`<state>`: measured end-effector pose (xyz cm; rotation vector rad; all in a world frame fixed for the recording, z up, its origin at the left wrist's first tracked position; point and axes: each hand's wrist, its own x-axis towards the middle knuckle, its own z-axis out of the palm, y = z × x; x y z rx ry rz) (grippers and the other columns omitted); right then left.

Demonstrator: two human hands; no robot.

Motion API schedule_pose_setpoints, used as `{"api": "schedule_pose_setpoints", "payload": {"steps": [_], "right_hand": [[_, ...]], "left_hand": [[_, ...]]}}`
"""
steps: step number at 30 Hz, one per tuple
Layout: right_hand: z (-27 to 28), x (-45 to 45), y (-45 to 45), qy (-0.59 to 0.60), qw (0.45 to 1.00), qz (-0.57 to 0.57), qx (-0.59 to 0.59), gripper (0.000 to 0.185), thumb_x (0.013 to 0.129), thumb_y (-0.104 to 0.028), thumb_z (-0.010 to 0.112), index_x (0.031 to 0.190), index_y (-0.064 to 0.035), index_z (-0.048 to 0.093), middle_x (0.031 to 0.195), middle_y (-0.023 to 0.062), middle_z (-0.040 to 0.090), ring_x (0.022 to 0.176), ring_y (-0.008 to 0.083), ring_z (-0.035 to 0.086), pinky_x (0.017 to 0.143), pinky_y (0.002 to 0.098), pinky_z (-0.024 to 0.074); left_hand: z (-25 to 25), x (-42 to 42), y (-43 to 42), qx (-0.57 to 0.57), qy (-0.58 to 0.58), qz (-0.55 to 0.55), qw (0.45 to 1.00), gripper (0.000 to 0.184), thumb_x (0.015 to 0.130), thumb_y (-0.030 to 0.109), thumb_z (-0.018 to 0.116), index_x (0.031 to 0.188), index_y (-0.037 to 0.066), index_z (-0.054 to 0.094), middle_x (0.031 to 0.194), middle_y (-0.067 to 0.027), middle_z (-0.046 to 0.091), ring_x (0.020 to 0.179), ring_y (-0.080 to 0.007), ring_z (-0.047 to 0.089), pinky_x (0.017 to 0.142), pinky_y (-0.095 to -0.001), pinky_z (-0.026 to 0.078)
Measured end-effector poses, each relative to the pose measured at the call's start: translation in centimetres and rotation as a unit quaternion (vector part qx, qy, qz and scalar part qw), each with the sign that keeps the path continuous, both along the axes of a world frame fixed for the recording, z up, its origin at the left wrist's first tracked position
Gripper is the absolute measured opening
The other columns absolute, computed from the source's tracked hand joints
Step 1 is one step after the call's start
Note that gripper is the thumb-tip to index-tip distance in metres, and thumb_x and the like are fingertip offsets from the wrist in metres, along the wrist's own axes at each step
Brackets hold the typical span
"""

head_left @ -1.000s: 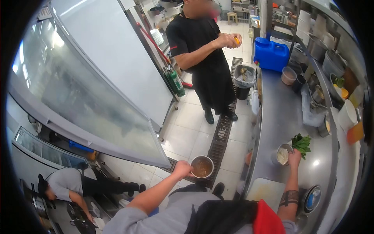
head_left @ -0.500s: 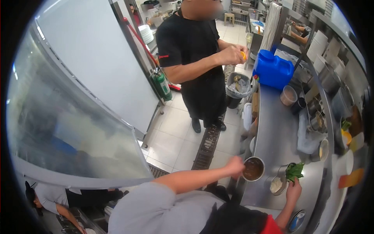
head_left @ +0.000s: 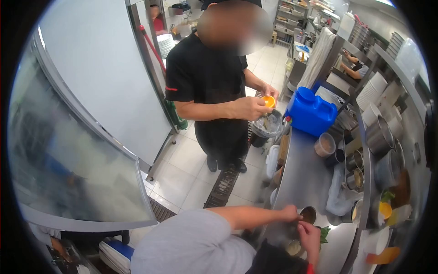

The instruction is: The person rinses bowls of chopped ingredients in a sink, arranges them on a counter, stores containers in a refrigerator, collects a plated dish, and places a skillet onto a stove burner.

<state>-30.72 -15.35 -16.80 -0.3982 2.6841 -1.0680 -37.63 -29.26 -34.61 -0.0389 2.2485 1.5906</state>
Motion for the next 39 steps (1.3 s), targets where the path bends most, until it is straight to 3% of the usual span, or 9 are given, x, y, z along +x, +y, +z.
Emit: {"api": "schedule_pose_setpoints", "payload": {"steps": [5, 7, 8, 10, 13, 18, 29, 35, 39], "right_hand": [[-1.9, -2.3, -7.4, -0.232, 0.965, 0.079, -0.095, 0.023, 0.095, -0.016, 0.069, 0.111, -0.0021, 0.075, 0.093, 0.0088, 0.076, 0.081, 0.015, 0.07, 0.074, 0.0295, 0.055], [-3.6, -2.7, -10.7, -0.286, 0.944, 0.116, -0.118, 0.025, 0.096, -0.016, 0.067, 0.113, 0.0, 0.074, 0.096, 0.008, 0.075, 0.084, 0.0145, 0.07, 0.073, 0.0294, 0.0558], [-4.7, -2.6, -12.4, -0.339, 0.92, 0.142, -0.139, 0.027, 0.098, -0.017, 0.066, 0.115, 0.002, 0.072, 0.099, 0.0072, 0.075, 0.087, 0.0139, 0.07, 0.073, 0.0292, 0.0567], [-6.6, -2.5, -16.3, -0.353, 0.913, 0.179, -0.097, 0.027, 0.098, -0.017, 0.065, 0.115, 0.0027, 0.072, 0.1, 0.0076, 0.075, 0.087, 0.0144, 0.07, 0.074, 0.029, 0.0561], [-11.7, -2.2, -21.9, -0.381, 0.896, 0.224, -0.034, 0.029, 0.098, -0.021, 0.066, 0.112, 0.0034, 0.072, 0.097, 0.0096, 0.075, 0.087, 0.0156, 0.069, 0.079, 0.0299, 0.0543], [-19.1, -1.6, -31.5, -0.255, 0.896, 0.316, 0.179, 0.031, 0.095, -0.031, 0.063, 0.108, -0.0064, 0.076, 0.088, 0.0132, 0.075, 0.081, 0.0249, 0.072, 0.078, 0.0377, 0.0554], [-29.9, -0.6, -43.0, -0.349, 0.909, 0.088, 0.211, 0.03, 0.092, -0.032, 0.064, 0.104, -0.0072, 0.076, 0.087, 0.0133, 0.075, 0.081, 0.0273, 0.072, 0.077, 0.0389, 0.0557], [-35.1, -3.8, -50.2, -0.401, 0.889, 0.081, 0.207, 0.029, 0.091, -0.032, 0.065, 0.102, -0.007, 0.076, 0.086, 0.0134, 0.075, 0.081, 0.0274, 0.073, 0.076, 0.0389, 0.0558], [-38.1, -9.5, -56.4, -0.374, 0.882, 0.189, 0.215, 0.029, 0.091, -0.032, 0.065, 0.101, -0.0069, 0.076, 0.086, 0.0134, 0.075, 0.081, 0.0275, 0.073, 0.076, 0.0389, 0.0558]], "left_hand": [[-4.3, 6.2, -12.0, -0.026, 0.078, -0.216, 0.973, 0.028, 0.081, 0.026, 0.072, 0.088, -0.001, 0.071, 0.084, -0.0221, 0.071, 0.078, -0.036, 0.069, 0.072, -0.0472, 0.053], [-7.7, 11.7, -21.1, -0.127, 0.263, -0.206, 0.934, 0.022, 0.083, 0.017, 0.059, 0.076, -0.001, 0.071, 0.078, -0.0246, 0.068, 0.074, -0.0411, 0.066, 0.07, -0.0511, 0.052], [-9.0, 14.2, -25.1, -0.229, 0.06, -0.192, 0.952, 0.025, 0.083, 0.016, 0.057, 0.072, -0.001, 0.071, 0.079, -0.0263, 0.068, 0.075, -0.0433, 0.066, 0.07, -0.0523, 0.052], [-10.3, 20.1, -34.2, -0.332, -0.028, -0.178, 0.926, 0.022, 0.081, 0.016, 0.06, 0.086, 0.0, 0.074, 0.086, -0.0224, 0.071, 0.084, -0.0405, 0.069, 0.073, -0.0508, 0.055], [-15.8, 30.5, -46.8, -0.402, -0.127, -0.052, 0.905, 0.03, 0.088, 0.027, 0.058, 0.091, 0.004, 0.077, 0.099, -0.0244, 0.072, 0.095, -0.0423, 0.07, 0.085, -0.0493, 0.056], [-18.5, 39.0, -61.4, -0.252, -0.315, 0.42, 0.813, 0.052, 0.097, 0.045, 0.057, 0.095, -0.004, 0.073, 0.112, -0.0308, 0.067, 0.109, -0.0441, 0.065, 0.095, -0.05, 0.052], [-7.3, 19.1, -98.4, -0.302, -0.114, 0.481, 0.815, 0.049, 0.088, 0.047, 0.072, 0.093, -0.002, 0.07, 0.102, -0.0222, 0.072, 0.098, -0.0423, 0.067, 0.086, -0.0478, 0.053], [-6.9, 16.5, -108.5, -0.163, -0.252, 0.307, 0.903, 0.056, 0.092, 0.052, 0.068, 0.12, 0.003, 0.068, 0.115, -0.0124, 0.069, 0.107, -0.0266, 0.063, 0.096, -0.0428, 0.05], [-1.8, 15.7, -106.7, -0.023, -0.41, 0.274, 0.87, 0.069, 0.092, 0.057, 0.067, 0.141, 0.01, 0.055, 0.142, -0.0083, 0.056, 0.13, -0.0245, 0.05, 0.108, -0.0455, 0.04]]}}
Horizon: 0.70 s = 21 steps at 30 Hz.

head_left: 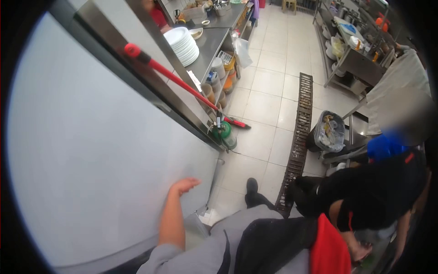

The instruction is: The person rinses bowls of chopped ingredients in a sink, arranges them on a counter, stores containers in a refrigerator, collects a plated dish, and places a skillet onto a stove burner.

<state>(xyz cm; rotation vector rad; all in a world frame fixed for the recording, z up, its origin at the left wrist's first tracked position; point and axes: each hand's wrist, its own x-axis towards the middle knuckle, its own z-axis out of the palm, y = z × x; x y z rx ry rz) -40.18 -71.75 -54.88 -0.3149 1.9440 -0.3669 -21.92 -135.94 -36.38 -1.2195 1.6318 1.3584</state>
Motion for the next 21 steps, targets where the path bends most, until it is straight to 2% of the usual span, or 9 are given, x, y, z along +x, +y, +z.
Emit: {"api": "schedule_pose_setpoints", "payload": {"steps": [4, 5, 6, 8, 13, 16, 18, 20, 21], "right_hand": [[-0.7, -9.5, -6.3, 0.175, 0.948, 0.217, -0.152, 0.028, 0.09, -0.032, 0.066, 0.099, -0.0068, 0.076, 0.085, 0.0135, 0.075, 0.081, 0.0277, 0.073, 0.076, 0.0389, 0.0559], [-0.3, -13.0, -8.4, 0.216, 0.939, 0.206, -0.173, 0.028, 0.09, -0.032, 0.066, 0.099, -0.0067, 0.076, 0.085, 0.0135, 0.075, 0.081, 0.0277, 0.073, 0.075, 0.0389, 0.0559], [4.4, -17.1, -12.5, 0.083, 0.987, -0.092, -0.098, 0.027, 0.089, -0.03, 0.066, 0.091, -0.0057, 0.076, 0.083, 0.0129, 0.075, 0.08, 0.0271, 0.073, 0.074, 0.0393, 0.0561], [7.4, -25.5, -17.2, 0.099, 0.978, -0.164, -0.083, 0.024, 0.088, -0.023, 0.067, 0.095, -0.003, 0.078, 0.079, 0.0111, 0.074, 0.074, 0.0204, 0.07, 0.072, 0.0372, 0.056], [11.4, -42.9, -26.2, 0.159, 0.978, -0.097, -0.095, 0.023, 0.084, -0.015, 0.068, 0.101, -0.0037, 0.078, 0.083, 0.0118, 0.075, 0.075, 0.0202, 0.071, 0.073, 0.0355, 0.056], [10.6, -48.8, -30.5, 0.171, 0.982, -0.032, -0.071, 0.023, 0.084, -0.015, 0.069, 0.103, -0.0044, 0.078, 0.08, 0.008, 0.074, 0.072, 0.0179, 0.068, 0.068, 0.0344, 0.0552], [10.8, -52.7, -32.8, 0.175, 0.983, 0.027, -0.055, 0.023, 0.086, -0.015, 0.069, 0.104, -0.005, 0.078, 0.078, 0.004, 0.071, 0.067, 0.0144, 0.064, 0.063, 0.0327, 0.0544], [10.9, -55.9, -37.8, 0.054, 0.997, 0.044, -0.042, 0.024, 0.085, -0.013, 0.068, 0.105, -0.0051, 0.078, 0.08, 0.0071, 0.074, 0.071, 0.0166, 0.067, 0.067, 0.0327, 0.0553], [11.6, -57.8, -40.6, 0.064, 0.992, 0.096, -0.056, 0.024, 0.085, -0.012, 0.067, 0.106, -0.0046, 0.077, 0.083, 0.0113, 0.075, 0.074, 0.018, 0.07, 0.069, 0.0325, 0.0558]], "left_hand": [[-0.4, -0.7, 0.2, 0.016, -0.041, 0.085, 0.995, 0.074, 0.091, 0.057, 0.067, 0.148, 0.013, 0.047, 0.145, -0.0077, 0.053, 0.128, -0.0251, 0.051, 0.106, -0.0484, 0.04], [-0.3, -0.9, 0.2, 0.019, -0.041, 0.086, 0.995, 0.074, 0.091, 0.057, 0.067, 0.148, 0.013, 0.047, 0.145, -0.0077, 0.053, 0.128, -0.0251, 0.051, 0.106, -0.0484, 0.04], [-0.4, -0.9, 0.2, 0.023, -0.05, 0.096, 0.994, 0.076, 0.09, 0.057, 0.068, 0.148, 0.013, 0.046, 0.145, -0.0078, 0.053, 0.127, -0.0254, 0.052, 0.105, -0.0482, 0.041], [-0.9, -0.9, 0.0, 0.031, -0.059, 0.11, 0.992, 0.077, 0.09, 0.057, 0.069, 0.148, 0.013, 0.045, 0.145, -0.0079, 0.053, 0.127, -0.0257, 0.052, 0.104, -0.0479, 0.042], [-1.5, -1.9, 0.1, 0.028, -0.094, 0.187, 0.977, 0.082, 0.088, 0.052, 0.073, 0.152, 0.011, 0.042, 0.144, -0.0166, 0.053, 0.128, -0.0307, 0.051, 0.101, -0.0382, 0.043], [-11.7, 5.1, 0.6, 0.026, -0.089, 0.162, 0.982, 0.079, 0.088, 0.048, 0.073, 0.15, 0.01, 0.044, 0.139, -0.0153, 0.058, 0.128, -0.0283, 0.053, 0.103, -0.0366, 0.043], [-10.2, 5.6, -2.1, 0.18, -0.061, 0.222, 0.956, 0.079, 0.088, 0.048, 0.073, 0.15, 0.01, 0.044, 0.137, -0.0147, 0.059, 0.127, -0.0274, 0.053, 0.101, -0.0373, 0.043], [-7.6, 5.9, -5.3, 0.438, 0.017, 0.313, 0.843, 0.078, 0.088, 0.046, 0.074, 0.15, 0.009, 0.044, 0.132, -0.0135, 0.061, 0.124, -0.0256, 0.055, 0.099, -0.0388, 0.044], [-6.4, 5.6, -5.9, 0.552, 0.061, 0.349, 0.755, 0.077, 0.088, 0.045, 0.074, 0.149, 0.009, 0.044, 0.129, -0.0129, 0.062, 0.122, -0.0247, 0.056, 0.098, -0.0396, 0.045]]}}
